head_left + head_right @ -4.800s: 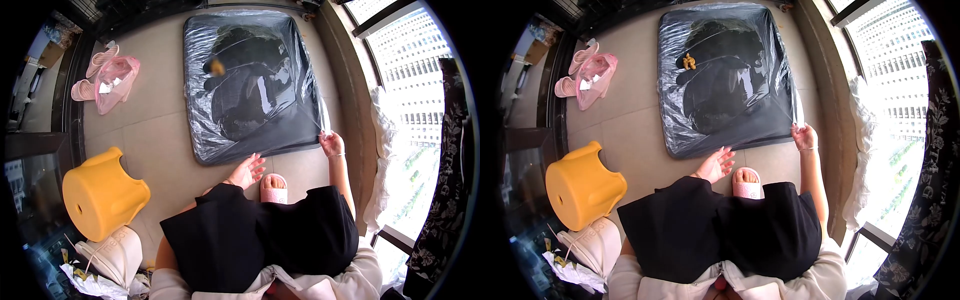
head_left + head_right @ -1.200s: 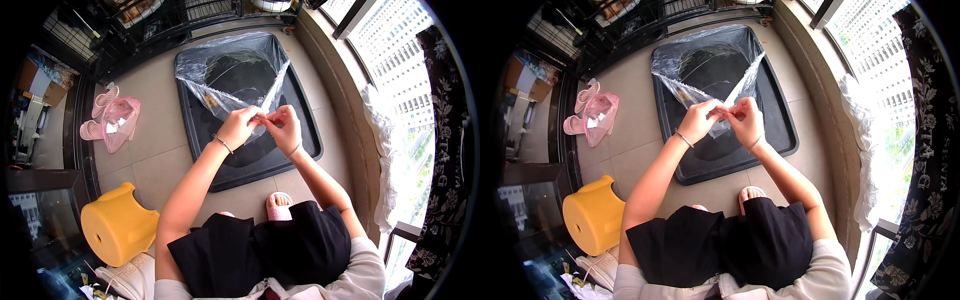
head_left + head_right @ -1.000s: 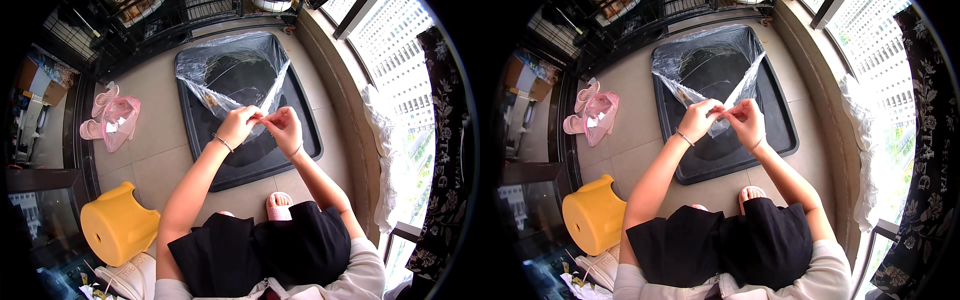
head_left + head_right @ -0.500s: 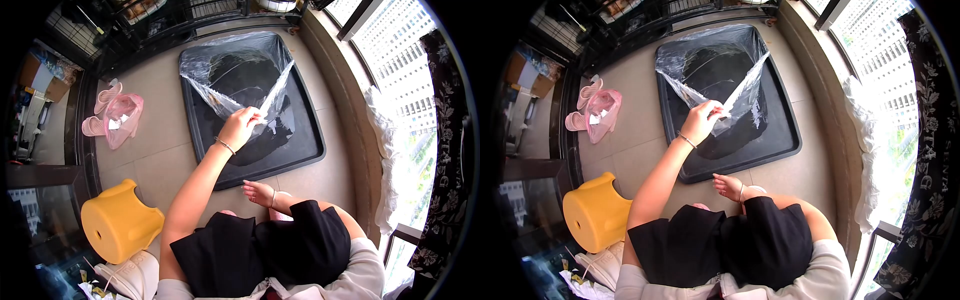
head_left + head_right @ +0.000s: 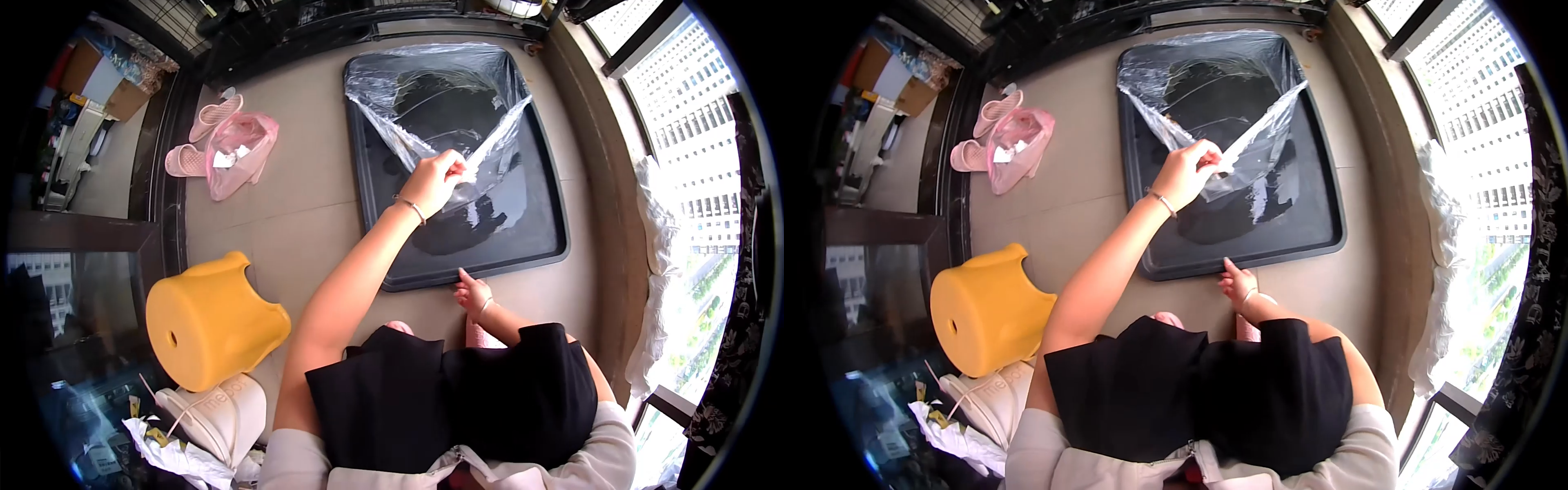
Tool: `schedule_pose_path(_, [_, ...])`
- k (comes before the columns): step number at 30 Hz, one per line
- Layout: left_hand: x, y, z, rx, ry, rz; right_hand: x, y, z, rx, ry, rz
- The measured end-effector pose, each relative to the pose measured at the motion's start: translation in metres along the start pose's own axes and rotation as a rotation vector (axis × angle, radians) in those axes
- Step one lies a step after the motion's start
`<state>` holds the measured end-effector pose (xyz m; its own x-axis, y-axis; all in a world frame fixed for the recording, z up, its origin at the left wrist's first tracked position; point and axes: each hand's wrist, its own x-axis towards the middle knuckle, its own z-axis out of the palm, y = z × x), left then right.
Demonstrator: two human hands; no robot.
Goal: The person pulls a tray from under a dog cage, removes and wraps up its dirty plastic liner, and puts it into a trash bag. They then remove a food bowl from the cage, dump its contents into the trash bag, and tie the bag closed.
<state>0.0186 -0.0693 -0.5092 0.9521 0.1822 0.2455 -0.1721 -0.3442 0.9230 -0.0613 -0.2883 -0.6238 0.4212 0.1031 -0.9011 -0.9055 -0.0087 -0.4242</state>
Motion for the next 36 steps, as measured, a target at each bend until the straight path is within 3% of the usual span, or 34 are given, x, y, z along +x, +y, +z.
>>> schedule_pose_path(10, [0.004,-0.015,0.011,-0.145,0.010,-0.022,0.017,0.007,-0.064,-0.201,0.178,0.064])
schedule_pose_path(14, [0.008,-0.024,0.009,-0.322,0.078,-0.162,0.016,0.008,-0.088,-0.238,0.177,0.123])
schedule_pose_path(18, [0.009,-0.026,0.004,-0.417,0.082,-0.194,-0.002,0.011,-0.104,-0.245,0.049,0.236])
schedule_pose_path(20, [0.012,-0.029,0.003,-0.458,0.094,-0.177,-0.006,0.009,-0.118,-0.156,0.076,0.541])
schedule_pose_path(22, [0.010,-0.021,0.001,-0.454,0.095,-0.144,-0.005,0.016,-0.124,-0.194,0.119,0.443])
schedule_pose_path(25, [0.003,-0.006,0.002,-0.487,0.071,-0.150,-0.013,0.006,-0.128,-0.192,0.092,0.502])
schedule_pose_path(29, [-0.006,-0.001,0.010,-0.345,0.032,-0.121,-0.026,-0.016,-0.129,-0.595,-0.018,0.547])
schedule_pose_path(32, [-0.010,0.006,0.011,-0.310,-0.019,-0.137,-0.021,-0.079,-0.126,-1.113,0.061,0.176])
schedule_pose_path(36, [-0.011,0.013,0.010,-0.294,-0.039,-0.133,-0.012,-0.189,-0.099,-0.872,0.160,-0.135])
